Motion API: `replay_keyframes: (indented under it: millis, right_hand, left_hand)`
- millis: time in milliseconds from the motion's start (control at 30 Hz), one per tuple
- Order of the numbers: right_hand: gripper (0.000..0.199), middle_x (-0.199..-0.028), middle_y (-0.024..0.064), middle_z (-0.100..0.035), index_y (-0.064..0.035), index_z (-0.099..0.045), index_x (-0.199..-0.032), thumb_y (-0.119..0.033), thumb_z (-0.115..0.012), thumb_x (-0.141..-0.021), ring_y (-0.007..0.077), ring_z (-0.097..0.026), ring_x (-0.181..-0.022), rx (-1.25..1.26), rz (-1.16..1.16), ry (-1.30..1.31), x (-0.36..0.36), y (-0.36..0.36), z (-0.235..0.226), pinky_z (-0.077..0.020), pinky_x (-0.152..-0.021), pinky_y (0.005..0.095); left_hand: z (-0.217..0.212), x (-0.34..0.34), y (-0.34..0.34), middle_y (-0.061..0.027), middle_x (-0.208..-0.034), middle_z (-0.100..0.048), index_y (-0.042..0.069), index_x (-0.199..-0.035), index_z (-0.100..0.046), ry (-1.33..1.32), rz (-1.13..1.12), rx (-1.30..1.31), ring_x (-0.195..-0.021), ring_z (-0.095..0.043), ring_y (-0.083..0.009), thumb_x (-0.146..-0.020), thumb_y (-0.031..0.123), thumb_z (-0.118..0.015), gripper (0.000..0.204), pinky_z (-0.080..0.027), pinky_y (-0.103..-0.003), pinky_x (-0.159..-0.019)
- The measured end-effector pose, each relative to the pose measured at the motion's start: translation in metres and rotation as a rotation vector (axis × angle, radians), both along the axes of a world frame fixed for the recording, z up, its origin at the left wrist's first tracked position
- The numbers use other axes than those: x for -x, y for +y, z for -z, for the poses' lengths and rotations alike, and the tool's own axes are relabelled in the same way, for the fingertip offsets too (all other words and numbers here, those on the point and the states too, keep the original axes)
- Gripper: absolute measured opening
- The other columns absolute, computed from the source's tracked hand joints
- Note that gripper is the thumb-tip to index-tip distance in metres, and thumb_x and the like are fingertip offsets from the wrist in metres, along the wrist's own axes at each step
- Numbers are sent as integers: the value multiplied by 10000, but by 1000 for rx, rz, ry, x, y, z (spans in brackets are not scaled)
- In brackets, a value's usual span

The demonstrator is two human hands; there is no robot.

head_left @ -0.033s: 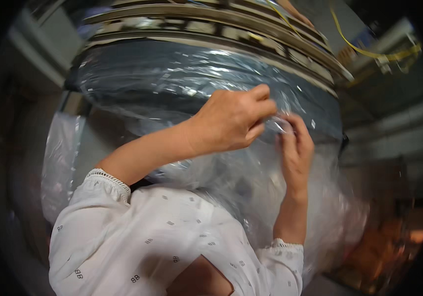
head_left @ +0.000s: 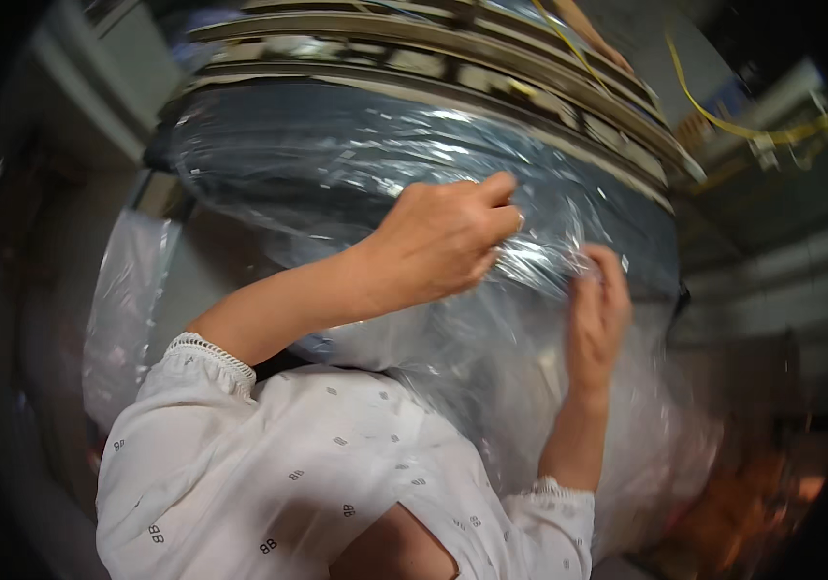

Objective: Removing and adjusting large plastic protective sheeting from a large foam or upholstered component on a pallet.

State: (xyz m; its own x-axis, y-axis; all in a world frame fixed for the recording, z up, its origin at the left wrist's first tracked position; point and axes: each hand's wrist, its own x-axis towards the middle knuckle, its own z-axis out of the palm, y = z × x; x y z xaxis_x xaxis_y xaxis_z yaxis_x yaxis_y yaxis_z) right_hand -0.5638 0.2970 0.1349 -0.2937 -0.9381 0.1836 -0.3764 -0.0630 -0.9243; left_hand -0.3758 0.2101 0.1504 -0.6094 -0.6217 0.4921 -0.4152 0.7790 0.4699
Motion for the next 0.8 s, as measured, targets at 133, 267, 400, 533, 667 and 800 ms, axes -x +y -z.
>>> replay_keyframes:
  millis: [133,267,400,533,667,800]
  right_hand:
    - [98,-763,-8,-532,-12,-552,-911,-44,-465,-881,80,-456,-656,275,182,485,25,-2,3,-371,-582,194]
    - [136,-792,7,-513,6,-539,-897,-81,-437,-916,82,-448,-725,225,304,518,88,3,10,-364,-656,193]
    - [175,-781,13,-492,11,-519,-880,-130,-428,-928,96,-434,-753,118,227,457,105,-18,11,-354,-711,196]
    - [164,-746,23,-491,14,-513,-802,-90,-440,-904,107,-434,-715,-10,-49,501,108,-75,33,-378,-676,233]
    - [256,-637,-7,-366,-11,-417,-695,-147,-476,-904,82,-333,-612,-82,1,672,101,-99,57,-310,-546,243]
    - [350,-580,-29,-266,-44,-331,-637,-189,-513,-899,61,-245,-563,-236,6,595,106,-111,70,-221,-471,249]
  left_hand:
    - [31,-138,-32,-84,-754,-536,71,-726,-590,-237,-513,208,-755,-574,-275,-620,3,-532,139,-454,-366,-639]
    - [23,-270,-35,-31,-740,-528,30,-749,-584,-17,-612,-234,-710,-520,-121,-630,-13,-464,175,-399,-238,-633]
    - [-37,-312,-60,35,-775,-510,44,-840,-562,316,-385,-625,-723,-484,-47,-724,46,-437,171,-388,-212,-626]
    - [-30,-342,-133,-27,-779,-577,59,-970,-565,250,-1001,-383,-666,-531,-135,-832,171,-555,178,-466,-270,-601]
    - [15,-293,-136,-75,-886,-552,67,-974,-562,110,-926,543,-862,-545,-221,-769,151,-578,222,-427,-317,-769]
    - [105,-257,-100,-104,-1298,-447,54,-1179,-524,-366,-528,294,-1199,-416,-240,-812,419,-565,519,-347,-385,-942]
